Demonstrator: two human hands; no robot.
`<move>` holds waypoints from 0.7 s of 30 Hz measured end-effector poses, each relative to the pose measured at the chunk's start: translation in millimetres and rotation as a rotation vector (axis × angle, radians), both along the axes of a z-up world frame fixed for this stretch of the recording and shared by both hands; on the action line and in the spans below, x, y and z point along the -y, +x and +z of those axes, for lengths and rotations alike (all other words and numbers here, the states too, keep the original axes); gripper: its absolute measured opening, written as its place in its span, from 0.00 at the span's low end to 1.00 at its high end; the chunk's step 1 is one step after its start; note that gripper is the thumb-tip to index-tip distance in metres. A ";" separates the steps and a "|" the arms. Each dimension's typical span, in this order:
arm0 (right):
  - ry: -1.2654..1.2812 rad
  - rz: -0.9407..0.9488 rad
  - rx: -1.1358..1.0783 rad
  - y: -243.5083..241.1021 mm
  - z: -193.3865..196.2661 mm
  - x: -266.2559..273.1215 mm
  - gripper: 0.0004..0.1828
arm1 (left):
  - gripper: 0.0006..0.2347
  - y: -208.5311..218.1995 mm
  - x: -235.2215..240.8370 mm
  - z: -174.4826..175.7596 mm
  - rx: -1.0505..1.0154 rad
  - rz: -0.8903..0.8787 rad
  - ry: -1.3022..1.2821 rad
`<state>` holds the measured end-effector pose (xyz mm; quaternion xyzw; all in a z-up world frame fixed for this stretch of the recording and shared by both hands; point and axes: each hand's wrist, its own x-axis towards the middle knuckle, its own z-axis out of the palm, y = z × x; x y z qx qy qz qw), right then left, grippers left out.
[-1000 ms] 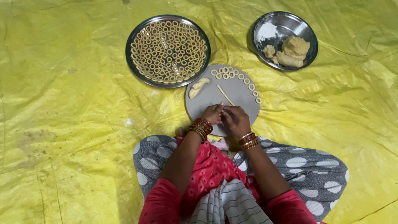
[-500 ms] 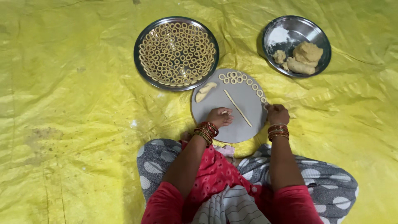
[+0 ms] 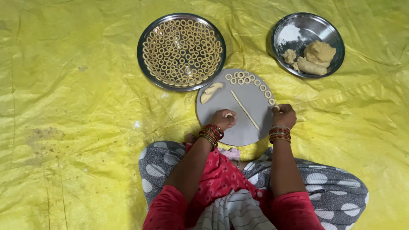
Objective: The person sits on a yellow tarp and shapes dough into small rings by hand. They roll small pieces of dough into thin ropes, form them into circles, and place the finished rings onto a large metal tray. A smaller bowl with remaining dough is nearby.
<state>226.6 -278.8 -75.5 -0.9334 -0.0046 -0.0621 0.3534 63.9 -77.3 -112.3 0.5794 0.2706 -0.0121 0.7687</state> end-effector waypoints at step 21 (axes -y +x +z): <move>0.072 0.416 0.142 -47.9 29.7 -32.4 0.13 | 0.15 -10.3 4.3 44.2 -0.084 0.049 0.842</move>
